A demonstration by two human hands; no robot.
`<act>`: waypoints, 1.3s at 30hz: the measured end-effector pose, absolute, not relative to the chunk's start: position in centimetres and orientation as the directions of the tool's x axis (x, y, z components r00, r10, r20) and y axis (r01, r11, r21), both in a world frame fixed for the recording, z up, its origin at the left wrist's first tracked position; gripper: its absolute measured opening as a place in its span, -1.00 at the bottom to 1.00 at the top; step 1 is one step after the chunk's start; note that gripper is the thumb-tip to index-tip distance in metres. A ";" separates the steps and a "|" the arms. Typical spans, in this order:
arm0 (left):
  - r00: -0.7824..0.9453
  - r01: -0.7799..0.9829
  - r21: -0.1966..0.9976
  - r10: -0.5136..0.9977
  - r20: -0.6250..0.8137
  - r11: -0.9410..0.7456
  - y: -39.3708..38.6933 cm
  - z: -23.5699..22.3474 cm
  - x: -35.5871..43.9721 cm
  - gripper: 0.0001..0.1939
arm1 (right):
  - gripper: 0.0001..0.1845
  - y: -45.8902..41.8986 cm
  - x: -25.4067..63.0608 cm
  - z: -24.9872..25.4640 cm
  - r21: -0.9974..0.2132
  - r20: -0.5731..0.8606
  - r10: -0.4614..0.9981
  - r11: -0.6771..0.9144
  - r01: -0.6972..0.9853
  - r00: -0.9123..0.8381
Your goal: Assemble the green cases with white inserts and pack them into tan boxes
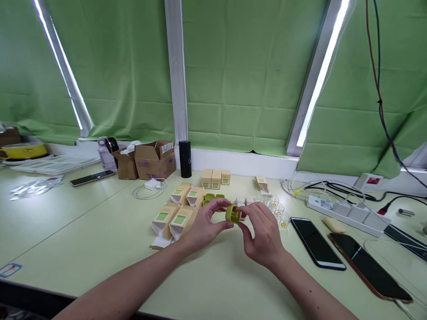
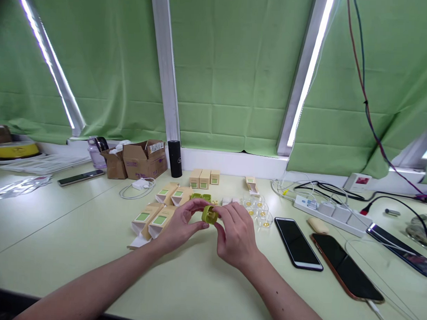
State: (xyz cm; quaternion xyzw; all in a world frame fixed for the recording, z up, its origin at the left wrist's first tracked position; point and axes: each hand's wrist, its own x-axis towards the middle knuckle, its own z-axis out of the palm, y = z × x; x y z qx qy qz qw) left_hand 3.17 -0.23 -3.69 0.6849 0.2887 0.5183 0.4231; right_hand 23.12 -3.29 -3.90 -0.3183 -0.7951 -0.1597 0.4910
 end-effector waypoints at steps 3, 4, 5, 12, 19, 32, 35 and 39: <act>0.270 0.028 0.858 0.830 0.488 -0.513 -0.3 -3.4 3.0 -0.58 | -0.45 -3.4 23.1 -3.9 -0.095 0.876 0.377 0.746 0.659 -0.301; 0.264 0.056 0.843 0.823 0.504 -0.534 -0.3 -3.4 3.0 -0.58 | -0.41 -3.4 23.1 -4.0 -0.104 0.870 0.389 0.746 0.658 -0.302; 0.261 0.080 0.826 0.811 0.523 -0.558 -0.4 -3.4 3.1 -0.59 | -0.39 -3.4 23.0 -4.1 -0.111 0.865 0.399 0.745 0.658 -0.306; 0.279 0.150 0.734 0.740 0.611 -0.663 -0.7 -3.7 3.1 -0.55 | -0.43 -2.7 22.7 -5.4 -0.188 0.844 0.447 0.765 0.616 -0.297; 0.221 0.158 0.777 0.789 0.573 -0.609 -0.8 -3.4 3.0 -0.82 | -0.50 -2.6 22.8 -5.3 -0.323 0.834 0.509 0.764 0.559 -0.214; 0.266 0.123 0.870 0.860 0.435 -0.478 -0.2 -3.8 3.6 -0.75 | -0.50 -2.7 22.4 -5.7 -0.280 0.841 0.489 0.760 0.586 -0.232; 0.259 0.113 0.875 0.864 0.431 -0.470 -0.2 -3.8 3.7 -0.75 | -0.50 -2.6 22.5 -5.8 -0.282 0.832 0.498 0.758 0.588 -0.244; 0.244 0.122 0.879 0.872 0.424 -0.462 -0.4 -3.7 3.7 -0.75 | -0.50 -2.6 22.5 -5.9 -0.284 0.822 0.507 0.758 0.588 -0.258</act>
